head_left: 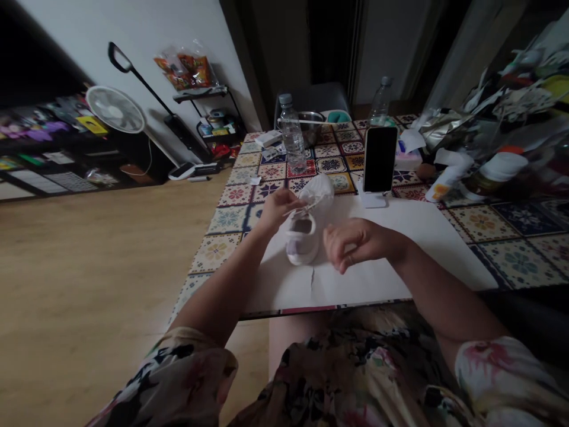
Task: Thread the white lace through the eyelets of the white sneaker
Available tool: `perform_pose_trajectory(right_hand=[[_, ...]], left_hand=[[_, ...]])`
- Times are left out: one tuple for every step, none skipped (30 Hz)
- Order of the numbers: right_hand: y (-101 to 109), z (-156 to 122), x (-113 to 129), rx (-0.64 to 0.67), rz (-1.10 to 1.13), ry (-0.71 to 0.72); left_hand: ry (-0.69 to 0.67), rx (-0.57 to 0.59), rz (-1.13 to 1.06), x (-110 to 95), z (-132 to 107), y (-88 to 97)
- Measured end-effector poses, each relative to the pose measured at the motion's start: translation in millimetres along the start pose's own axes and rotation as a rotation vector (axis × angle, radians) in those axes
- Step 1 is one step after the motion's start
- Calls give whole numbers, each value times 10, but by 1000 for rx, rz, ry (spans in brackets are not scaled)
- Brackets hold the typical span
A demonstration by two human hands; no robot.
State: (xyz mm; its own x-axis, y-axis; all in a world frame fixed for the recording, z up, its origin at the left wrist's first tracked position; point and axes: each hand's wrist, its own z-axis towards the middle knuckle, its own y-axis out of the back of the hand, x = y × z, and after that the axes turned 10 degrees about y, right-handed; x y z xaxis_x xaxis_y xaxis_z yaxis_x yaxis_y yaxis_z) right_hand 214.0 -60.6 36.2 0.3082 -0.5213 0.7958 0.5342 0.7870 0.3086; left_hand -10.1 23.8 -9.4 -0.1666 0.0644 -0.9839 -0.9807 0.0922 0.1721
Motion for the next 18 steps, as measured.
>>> perform_pose_trajectory(right_hand=[[8, -6, 17, -67, 12, -5], [32, -17, 14, -147, 24, -30], [70, -32, -11, -238, 29, -57], [114, -48, -55, -341, 26, -95], [159, -63, -114, -456, 8, -131], [197, -73, -180, -559, -19, -169], [222, -78, -250, -643, -59, -207], [234, -77, -317, -701, -110, -231], [230, -73, -378, -727, -166, -247], [215, -66, -431, -723, -222, -254], [190, -60, -477, -697, -277, -246], [161, -55, -516, -656, -332, -232], [130, -50, -552, -608, -386, -213], [99, -46, -586, -565, -437, -191], [72, -41, -620, -532, -481, -171], [47, -33, -655, -514, -521, -153], [25, -21, -689, -511, -553, -140], [7, -6, -719, -525, -578, -130]], left_hand=[[27, 46, -16, -18, 4, 31], [59, 105, -28, -35, 6, 57], [89, 158, -37, -49, 7, 77], [113, 201, -44, -58, 7, 92], [127, 231, -55, -63, 8, 102], [135, 253, -72, -63, 9, 109], [136, 268, -92, -59, 11, 113], [134, 280, -113, -54, 14, 115], [135, 293, -134, -49, 15, 115], [137, 306, -153, -45, 15, 113], [141, 317, -170, -46, 13, 111], [145, 327, -184, -51, 7, 107], [150, 335, -196, -63, -3, 103], [156, 344, -208, -79, -17, 99], [162, 353, -220, -100, -34, 95], [165, 363, -230, -123, -52, 93], [168, 378, -237, -146, -70, 91], [167, 393, -241, -166, -86, 91]])
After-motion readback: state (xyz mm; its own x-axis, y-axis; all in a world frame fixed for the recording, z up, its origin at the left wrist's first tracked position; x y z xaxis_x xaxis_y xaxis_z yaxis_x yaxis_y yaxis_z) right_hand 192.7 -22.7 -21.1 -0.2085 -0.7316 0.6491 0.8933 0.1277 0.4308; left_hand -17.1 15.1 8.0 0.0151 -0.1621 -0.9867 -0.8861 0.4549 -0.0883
